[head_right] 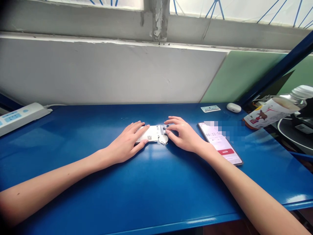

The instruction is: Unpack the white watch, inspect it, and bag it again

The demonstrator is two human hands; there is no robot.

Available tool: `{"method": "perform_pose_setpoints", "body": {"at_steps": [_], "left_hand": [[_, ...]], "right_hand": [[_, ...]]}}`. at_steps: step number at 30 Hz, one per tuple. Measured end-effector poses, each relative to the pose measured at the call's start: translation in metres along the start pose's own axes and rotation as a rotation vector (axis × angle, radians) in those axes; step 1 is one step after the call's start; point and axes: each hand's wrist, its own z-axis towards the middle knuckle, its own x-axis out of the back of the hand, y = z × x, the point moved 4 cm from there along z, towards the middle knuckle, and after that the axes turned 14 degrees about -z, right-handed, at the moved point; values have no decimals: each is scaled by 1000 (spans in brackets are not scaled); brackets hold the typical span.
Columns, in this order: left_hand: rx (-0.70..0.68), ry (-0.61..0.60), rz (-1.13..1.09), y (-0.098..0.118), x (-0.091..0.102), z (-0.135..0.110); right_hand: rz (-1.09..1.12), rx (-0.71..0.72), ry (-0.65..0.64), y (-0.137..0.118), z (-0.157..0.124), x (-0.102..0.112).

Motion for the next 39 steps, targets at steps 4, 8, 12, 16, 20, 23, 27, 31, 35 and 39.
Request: {"method": "perform_pose_setpoints", "body": {"at_steps": [4,8,12,16,20,23,27,31,35,39], "left_hand": [[-5,4,5,0,-1,0],[4,4,6,1,0,0],[2,11,-6,0,1,0],[-8,10,-15,-1,1,0],[-36,-3,-3,1,2,1],[-37,2,-5,2,3,1],[-32,3,-16,2,2,1],[-36,5,0,1,1,0],[-35,10,-3,1,2,1],[-33,10,-2,2,2,1]], "right_hand": [[176,-28,-11,-6,1,0],[206,-31,-11,-11,0,-1],[134,11,-25,-13,0,-1],[16,58,-44,-16,-1,-1],[16,15,3,-18,-2,-3],[51,-45,34,-20,-3,-6],[67,-65,22,-23,-4,-10],[5,9,36,-28,-6,-10],[-73,97,110,-32,-8,-9],[-139,147,152,-36,-8,-8]]}}
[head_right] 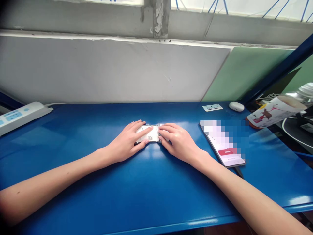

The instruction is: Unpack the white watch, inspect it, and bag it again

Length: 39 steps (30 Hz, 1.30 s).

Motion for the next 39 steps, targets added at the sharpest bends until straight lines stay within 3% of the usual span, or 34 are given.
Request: {"method": "perform_pose_setpoints", "body": {"at_steps": [6,14,21,30,39], "left_hand": [[-4,6,-1,-1,-1,0],[-17,28,-18,0,-1,0],[-8,0,1,1,0,0],[-17,-7,46,0,-1,1],[-7,-9,18,0,-1,-1]], "right_hand": [[-57,33,-70,-3,0,-1],[-199,156,-51,-13,2,-1],[-193,188,-92,-22,4,-1],[87,25,-136,-6,0,-8],[35,65,-148,-6,8,-8]]}}
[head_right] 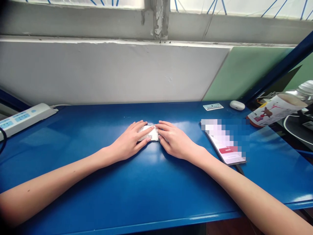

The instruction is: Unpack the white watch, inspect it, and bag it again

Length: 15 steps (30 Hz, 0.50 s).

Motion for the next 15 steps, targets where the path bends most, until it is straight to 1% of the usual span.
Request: {"method": "perform_pose_setpoints", "body": {"at_steps": [2,6,8,10,13,15], "left_hand": [[1,2,1,0,0,0],[-17,33,-14,-1,-1,-1],[-24,37,-20,-1,-2,-1],[-19,38,-14,0,-3,-1],[-1,25,17,0,-3,0],[14,10,28,0,-4,1]], "right_hand": [[-66,34,2,-5,3,2],[-287,151,-13,-22,10,4],[-325,186,-22,-26,11,3],[-281,165,1,-24,10,3],[-131,57,58,-11,7,4],[-46,-8,59,-3,5,3]]}}
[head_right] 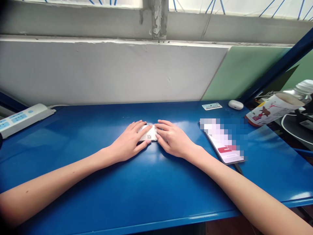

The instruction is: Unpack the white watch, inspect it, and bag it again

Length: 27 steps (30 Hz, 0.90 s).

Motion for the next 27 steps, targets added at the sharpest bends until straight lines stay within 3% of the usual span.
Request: {"method": "perform_pose_setpoints", "body": {"at_steps": [7,13,18,22,27], "left_hand": [[76,13,-13,-5,1,1],[40,24,-22,-8,0,3],[-9,17,-45,-5,3,4],[-41,-38,-66,-1,5,4],[-94,-55,-152,3,7,0]], "right_hand": [[44,-62,8,16,-7,-6],[-131,-15,-35,17,-10,-10],[-147,-40,-37,19,-8,-6],[-117,-52,17,23,-9,-3],[-131,49,129,26,-9,9]]}}
